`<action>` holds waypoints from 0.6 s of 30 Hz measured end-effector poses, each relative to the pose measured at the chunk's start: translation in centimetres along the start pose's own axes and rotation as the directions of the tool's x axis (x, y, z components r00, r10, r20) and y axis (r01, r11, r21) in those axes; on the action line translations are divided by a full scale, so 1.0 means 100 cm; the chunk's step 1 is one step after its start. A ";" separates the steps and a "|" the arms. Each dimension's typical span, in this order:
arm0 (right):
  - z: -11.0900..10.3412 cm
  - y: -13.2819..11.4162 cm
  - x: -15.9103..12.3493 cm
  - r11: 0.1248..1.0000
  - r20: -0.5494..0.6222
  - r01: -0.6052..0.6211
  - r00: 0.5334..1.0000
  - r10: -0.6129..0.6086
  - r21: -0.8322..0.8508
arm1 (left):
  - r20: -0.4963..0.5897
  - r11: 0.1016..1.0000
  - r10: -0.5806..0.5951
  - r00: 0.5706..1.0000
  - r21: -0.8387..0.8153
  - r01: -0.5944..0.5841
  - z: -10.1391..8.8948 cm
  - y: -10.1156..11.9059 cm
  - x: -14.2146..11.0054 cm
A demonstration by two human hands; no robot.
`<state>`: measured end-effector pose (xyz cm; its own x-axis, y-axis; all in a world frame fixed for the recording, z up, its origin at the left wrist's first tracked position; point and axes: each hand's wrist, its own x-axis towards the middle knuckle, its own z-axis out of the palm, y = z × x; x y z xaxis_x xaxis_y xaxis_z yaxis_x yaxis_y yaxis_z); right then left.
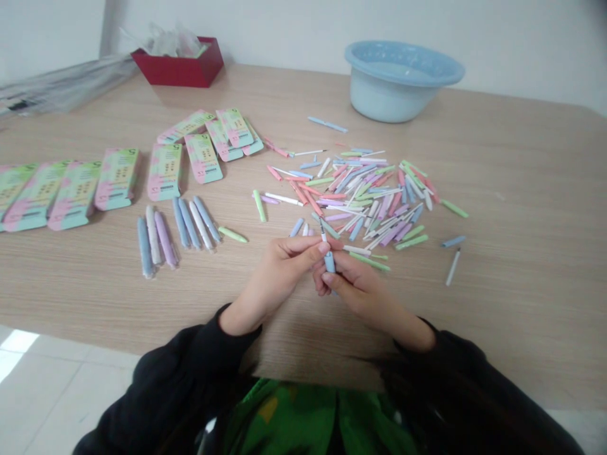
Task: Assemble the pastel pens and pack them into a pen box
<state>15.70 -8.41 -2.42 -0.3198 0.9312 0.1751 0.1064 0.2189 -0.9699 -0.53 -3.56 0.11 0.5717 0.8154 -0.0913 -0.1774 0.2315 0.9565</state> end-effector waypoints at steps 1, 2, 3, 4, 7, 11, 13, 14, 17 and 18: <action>0.000 -0.001 0.000 1.000 -0.005 -0.004 1.000 0.004 -0.008 | -0.002 1.000 -0.003 1.000 0.025 0.003 0.000 0.001 0.000; -0.001 -0.001 0.000 1.000 -0.009 -0.010 1.000 0.009 -0.013 | -0.004 0.999 -0.009 1.000 0.052 0.009 0.000 0.001 0.000; -0.001 -0.002 0.001 1.000 -0.015 -0.016 1.000 0.016 -0.009 | -0.006 0.997 -0.012 1.000 0.073 0.012 0.001 0.002 0.000; 0.000 -0.002 0.001 1.000 -0.022 -0.023 0.999 0.023 0.004 | -0.008 0.996 -0.010 1.000 0.086 0.011 0.001 0.003 0.000; 0.002 -0.001 0.001 0.996 -0.046 -0.063 0.997 0.066 0.057 | 0.001 0.995 0.008 1.000 0.103 -0.008 0.000 0.005 0.000; 0.005 0.002 0.002 0.989 -0.123 -0.121 0.984 0.132 0.086 | 0.057 0.980 0.064 0.996 0.183 -0.074 -0.003 0.007 0.000; 0.006 0.004 0.003 0.988 -0.165 -0.122 0.977 0.137 0.095 | 0.082 0.971 0.107 0.991 0.205 -0.122 -0.004 0.006 0.000; 0.006 0.005 0.004 0.988 -0.180 -0.123 0.974 0.139 0.096 | 0.080 0.969 0.121 0.989 0.206 -0.135 -0.005 0.005 0.000; 0.011 0.006 0.007 0.990 -0.192 -0.123 0.972 0.134 0.071 | 0.028 0.976 0.110 0.993 0.184 -0.114 -0.006 0.000 0.000; 0.013 0.005 0.007 0.990 -0.184 -0.129 0.973 0.137 0.052 | -0.001 0.980 0.103 0.995 0.173 -0.101 -0.006 -0.003 0.000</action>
<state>14.34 -8.00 -3.00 -0.1234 0.9900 0.0691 0.0974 0.0814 -0.9919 -0.95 -3.28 -0.32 0.5493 0.8356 0.0071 -0.0931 0.0528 0.9943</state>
